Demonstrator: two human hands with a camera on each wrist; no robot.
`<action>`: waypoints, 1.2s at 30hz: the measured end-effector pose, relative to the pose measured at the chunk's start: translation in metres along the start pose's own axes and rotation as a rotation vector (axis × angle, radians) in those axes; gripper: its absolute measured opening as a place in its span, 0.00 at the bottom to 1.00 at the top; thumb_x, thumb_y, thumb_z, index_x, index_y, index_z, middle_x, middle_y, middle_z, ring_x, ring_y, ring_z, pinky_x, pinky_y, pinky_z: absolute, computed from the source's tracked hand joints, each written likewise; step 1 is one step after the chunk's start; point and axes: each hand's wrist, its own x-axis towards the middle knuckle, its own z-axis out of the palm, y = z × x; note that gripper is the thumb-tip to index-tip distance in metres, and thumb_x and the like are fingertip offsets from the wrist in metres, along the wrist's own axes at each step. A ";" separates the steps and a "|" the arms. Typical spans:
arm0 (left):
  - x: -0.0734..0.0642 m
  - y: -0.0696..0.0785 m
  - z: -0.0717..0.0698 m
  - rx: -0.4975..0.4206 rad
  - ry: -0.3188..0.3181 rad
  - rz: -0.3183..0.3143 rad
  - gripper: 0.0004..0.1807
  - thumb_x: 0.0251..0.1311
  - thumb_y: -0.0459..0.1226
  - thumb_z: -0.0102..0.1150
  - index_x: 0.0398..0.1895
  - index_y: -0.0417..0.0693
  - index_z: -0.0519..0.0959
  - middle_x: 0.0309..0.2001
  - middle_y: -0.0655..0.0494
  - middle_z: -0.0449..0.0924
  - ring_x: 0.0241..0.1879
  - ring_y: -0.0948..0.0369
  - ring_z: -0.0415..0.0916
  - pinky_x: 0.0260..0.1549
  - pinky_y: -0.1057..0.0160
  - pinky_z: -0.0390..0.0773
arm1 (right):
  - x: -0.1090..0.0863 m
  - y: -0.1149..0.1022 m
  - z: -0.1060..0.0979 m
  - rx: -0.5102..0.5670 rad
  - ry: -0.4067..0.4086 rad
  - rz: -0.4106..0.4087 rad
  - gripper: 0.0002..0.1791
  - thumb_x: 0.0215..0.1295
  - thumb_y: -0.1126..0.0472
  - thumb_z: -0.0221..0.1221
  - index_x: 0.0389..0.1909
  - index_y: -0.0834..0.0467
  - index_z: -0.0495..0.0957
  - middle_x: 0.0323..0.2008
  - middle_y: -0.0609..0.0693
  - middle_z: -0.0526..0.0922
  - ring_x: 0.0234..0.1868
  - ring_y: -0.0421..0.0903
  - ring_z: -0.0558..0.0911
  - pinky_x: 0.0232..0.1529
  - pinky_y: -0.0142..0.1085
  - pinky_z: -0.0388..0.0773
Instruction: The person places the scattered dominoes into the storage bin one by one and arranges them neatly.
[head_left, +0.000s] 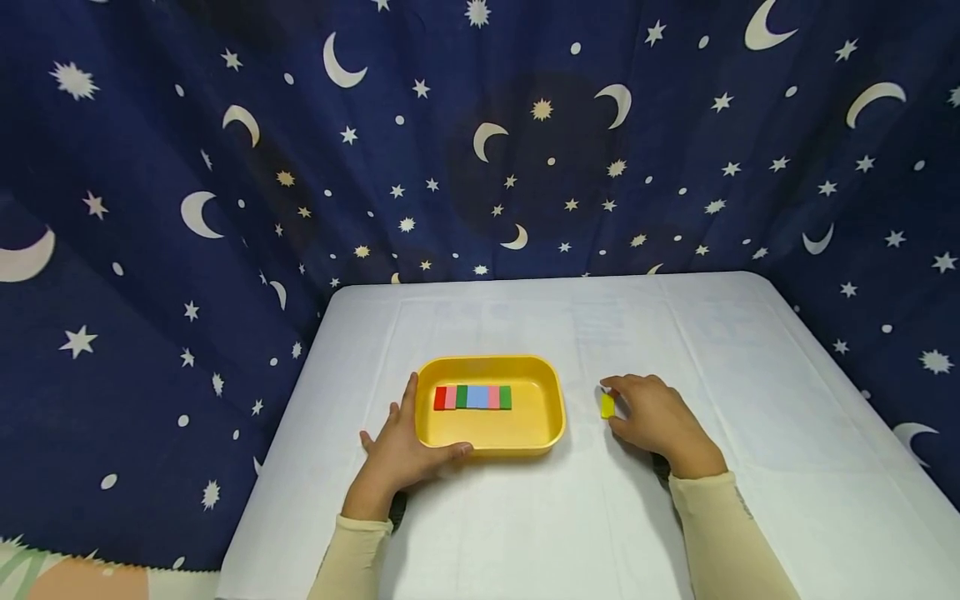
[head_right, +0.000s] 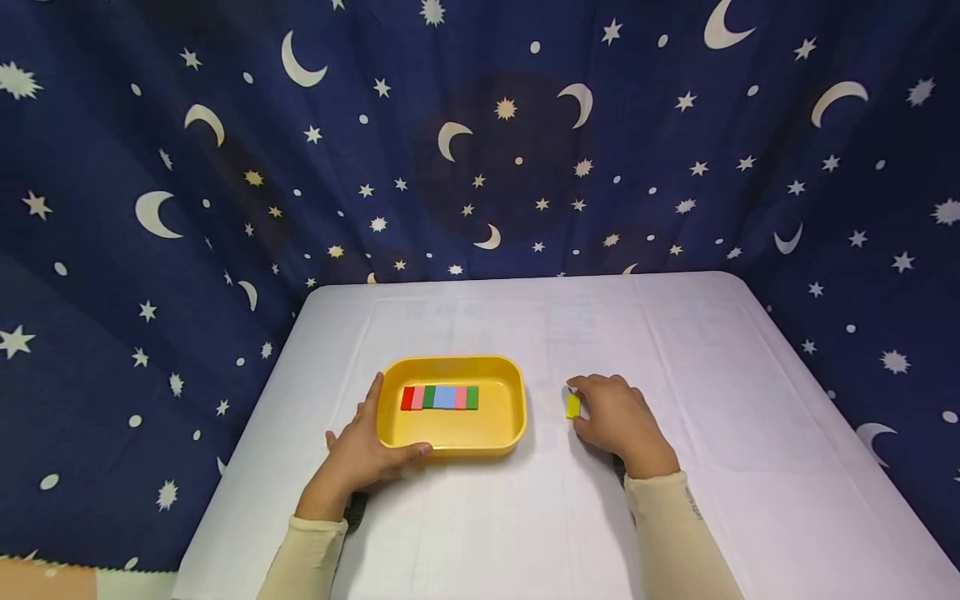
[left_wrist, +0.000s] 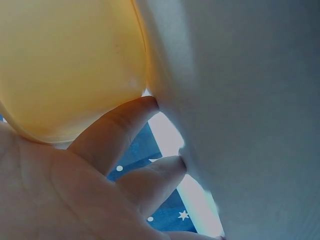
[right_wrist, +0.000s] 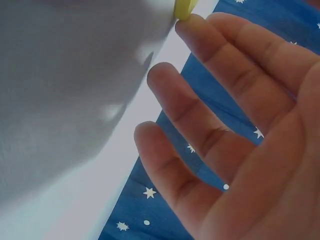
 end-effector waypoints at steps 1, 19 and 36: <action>0.000 0.000 0.000 -0.002 0.003 0.002 0.85 0.26 0.83 0.70 0.88 0.69 0.35 0.78 0.48 0.66 0.80 0.39 0.52 0.63 0.14 0.34 | 0.000 0.000 -0.001 -0.003 -0.006 0.002 0.33 0.55 0.59 0.73 0.65 0.58 0.82 0.49 0.51 0.88 0.52 0.59 0.81 0.51 0.63 0.77; -0.001 0.000 -0.001 0.011 -0.001 0.004 0.84 0.28 0.82 0.71 0.88 0.68 0.34 0.79 0.47 0.65 0.80 0.39 0.52 0.63 0.14 0.34 | 0.017 0.002 -0.016 -0.060 -0.096 -0.068 0.33 0.45 0.61 0.75 0.58 0.55 0.85 0.40 0.43 0.87 0.37 0.47 0.78 0.38 0.47 0.77; -0.001 -0.001 -0.001 0.009 -0.004 0.002 0.85 0.27 0.83 0.70 0.88 0.68 0.34 0.78 0.46 0.65 0.80 0.39 0.52 0.63 0.14 0.33 | 0.038 -0.030 -0.040 -0.045 0.048 -0.112 0.40 0.48 0.51 0.79 0.66 0.51 0.81 0.44 0.42 0.89 0.50 0.52 0.79 0.51 0.56 0.73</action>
